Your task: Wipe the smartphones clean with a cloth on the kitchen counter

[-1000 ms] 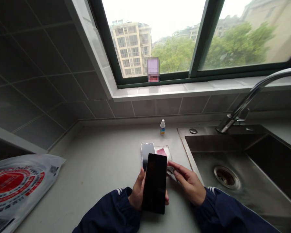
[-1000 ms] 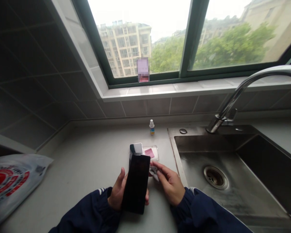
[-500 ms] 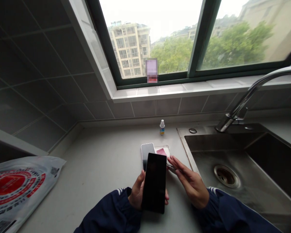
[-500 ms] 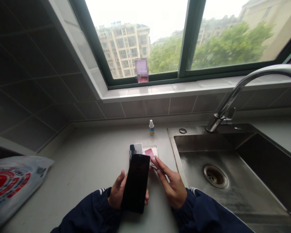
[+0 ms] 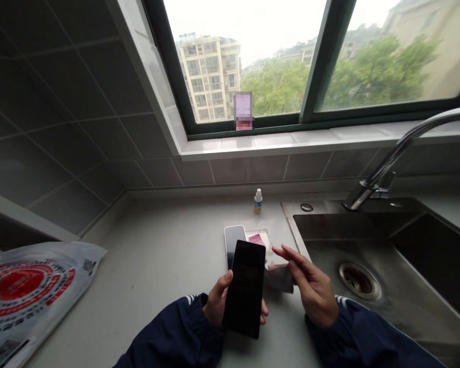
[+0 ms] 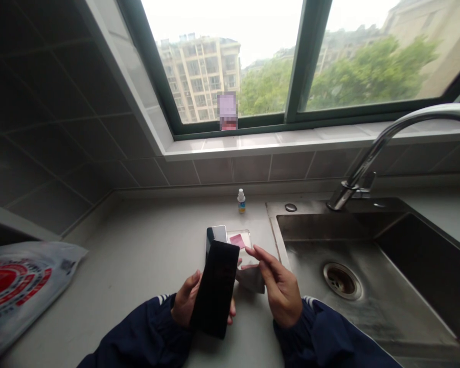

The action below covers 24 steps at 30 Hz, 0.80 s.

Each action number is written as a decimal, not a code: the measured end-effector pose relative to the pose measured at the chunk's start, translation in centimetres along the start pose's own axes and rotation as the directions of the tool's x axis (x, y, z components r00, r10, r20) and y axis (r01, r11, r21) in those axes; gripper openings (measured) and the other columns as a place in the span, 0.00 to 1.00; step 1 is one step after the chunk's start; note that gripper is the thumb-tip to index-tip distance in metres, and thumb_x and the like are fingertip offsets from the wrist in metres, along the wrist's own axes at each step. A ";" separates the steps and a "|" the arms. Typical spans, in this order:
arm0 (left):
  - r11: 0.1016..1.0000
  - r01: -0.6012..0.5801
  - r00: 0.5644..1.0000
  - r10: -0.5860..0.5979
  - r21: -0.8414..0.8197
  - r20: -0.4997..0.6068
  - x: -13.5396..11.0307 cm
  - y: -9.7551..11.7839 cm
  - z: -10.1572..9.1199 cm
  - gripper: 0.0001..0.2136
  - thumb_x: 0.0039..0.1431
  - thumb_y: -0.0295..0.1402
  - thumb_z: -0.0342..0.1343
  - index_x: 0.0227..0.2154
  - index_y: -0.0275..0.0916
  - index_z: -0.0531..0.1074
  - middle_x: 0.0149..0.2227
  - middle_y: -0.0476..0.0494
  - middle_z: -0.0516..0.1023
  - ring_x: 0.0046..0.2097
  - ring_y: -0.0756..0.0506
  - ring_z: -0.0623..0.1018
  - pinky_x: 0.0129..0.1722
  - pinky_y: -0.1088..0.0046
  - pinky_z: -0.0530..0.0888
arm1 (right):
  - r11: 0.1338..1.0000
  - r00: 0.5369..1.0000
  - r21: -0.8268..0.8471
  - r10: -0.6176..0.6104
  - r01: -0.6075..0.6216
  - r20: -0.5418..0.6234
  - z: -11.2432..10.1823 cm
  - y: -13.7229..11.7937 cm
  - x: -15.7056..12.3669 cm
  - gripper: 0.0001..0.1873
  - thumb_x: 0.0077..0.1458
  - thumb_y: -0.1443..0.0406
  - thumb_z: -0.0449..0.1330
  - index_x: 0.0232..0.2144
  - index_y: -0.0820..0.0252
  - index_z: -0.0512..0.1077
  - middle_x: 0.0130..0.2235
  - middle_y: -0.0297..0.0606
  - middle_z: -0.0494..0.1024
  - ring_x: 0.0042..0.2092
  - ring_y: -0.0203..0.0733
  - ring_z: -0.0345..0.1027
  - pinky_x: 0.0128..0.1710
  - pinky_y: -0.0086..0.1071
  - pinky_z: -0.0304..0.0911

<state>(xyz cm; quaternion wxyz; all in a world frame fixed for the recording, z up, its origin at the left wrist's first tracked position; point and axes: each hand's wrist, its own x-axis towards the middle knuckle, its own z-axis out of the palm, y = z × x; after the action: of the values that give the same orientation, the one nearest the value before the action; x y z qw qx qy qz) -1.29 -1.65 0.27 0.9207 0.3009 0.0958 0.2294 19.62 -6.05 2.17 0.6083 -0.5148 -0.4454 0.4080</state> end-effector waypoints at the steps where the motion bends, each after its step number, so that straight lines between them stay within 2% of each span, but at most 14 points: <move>1: 1.000 0.023 1.000 -0.023 -0.009 0.020 0.0 0.0 -0.1 0.40 0.58 0.59 0.39 0.60 0.27 0.58 0.39 0.28 0.80 0.37 0.38 0.81 0.38 0.65 0.72 | 0.999 1.000 0.028 0.031 -0.031 0.000 -0.1 0.1 0.1 0.21 0.61 0.53 0.57 0.54 0.50 0.69 0.54 0.43 0.75 0.42 0.47 0.78 0.47 0.43 0.72; 6: 0.988 0.154 0.984 -0.152 -0.015 0.092 -0.3 -0.5 -0.8 0.38 0.57 0.58 0.41 0.55 0.27 0.65 0.40 0.27 0.80 0.39 0.38 0.81 0.40 0.64 0.72 | 0.989 0.994 0.119 0.097 -0.091 -0.043 -0.2 0.4 0.9 0.22 0.59 0.52 0.60 0.52 0.54 0.70 0.54 0.46 0.75 0.47 0.50 0.76 0.45 0.42 0.72; 10: 0.989 0.148 0.985 -0.148 0.005 0.088 -0.4 -0.6 -0.7 0.39 0.57 0.58 0.42 0.60 0.29 0.59 0.39 0.29 0.80 0.38 0.39 0.81 0.41 0.63 0.73 | 0.994 0.996 0.090 0.063 -0.058 -0.058 -0.2 0.5 1.2 0.21 0.59 0.52 0.60 0.50 0.56 0.72 0.52 0.46 0.77 0.44 0.48 0.76 0.45 0.42 0.72; 12: 0.991 0.129 0.991 -0.130 0.023 0.041 -0.4 -0.6 -0.5 0.38 0.57 0.57 0.43 0.58 0.27 0.62 0.38 0.28 0.80 0.37 0.39 0.81 0.39 0.64 0.73 | 0.998 0.998 0.046 0.036 -0.034 -0.050 -0.3 0.6 1.2 0.20 0.60 0.53 0.59 0.50 0.56 0.72 0.51 0.45 0.78 0.43 0.46 0.76 0.48 0.43 0.70; 16: 0.989 0.134 0.991 -0.134 0.055 -0.010 -0.4 -0.6 -0.6 0.36 0.56 0.57 0.45 0.50 0.25 0.69 0.37 0.27 0.80 0.35 0.39 0.81 0.37 0.65 0.74 | 0.998 0.999 0.060 0.033 -0.036 0.042 -0.4 1.0 1.3 0.21 0.60 0.53 0.59 0.52 0.54 0.71 0.53 0.44 0.76 0.51 0.49 0.73 0.57 0.46 0.63; 20: 0.989 0.134 0.991 -0.134 0.060 -0.010 -0.4 -0.7 -0.6 0.33 0.56 0.55 0.46 0.50 0.28 0.69 0.36 0.29 0.81 0.36 0.39 0.81 0.38 0.63 0.74 | 0.991 0.984 0.102 0.073 -0.090 0.163 -0.3 1.4 1.2 0.22 0.60 0.54 0.59 0.55 0.51 0.70 0.57 0.41 0.73 0.61 0.50 0.62 0.66 0.48 0.47; 24: 0.984 0.148 0.989 -0.144 0.096 -0.042 -0.3 -0.6 -0.2 0.31 0.55 0.55 0.49 0.48 0.30 0.69 0.35 0.30 0.81 0.35 0.39 0.82 0.36 0.64 0.75 | 0.970 0.971 0.196 0.098 -0.141 0.216 -0.3 1.6 1.2 0.22 0.60 0.54 0.60 0.56 0.49 0.69 0.59 0.41 0.70 0.62 0.50 0.61 0.66 0.47 0.46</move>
<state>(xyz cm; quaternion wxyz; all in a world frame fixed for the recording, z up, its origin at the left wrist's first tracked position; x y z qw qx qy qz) -1.41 -2.12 -0.22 0.9172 0.3340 0.1451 0.1615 20.15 -4.75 0.69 0.5843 -0.4290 -0.4282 0.5396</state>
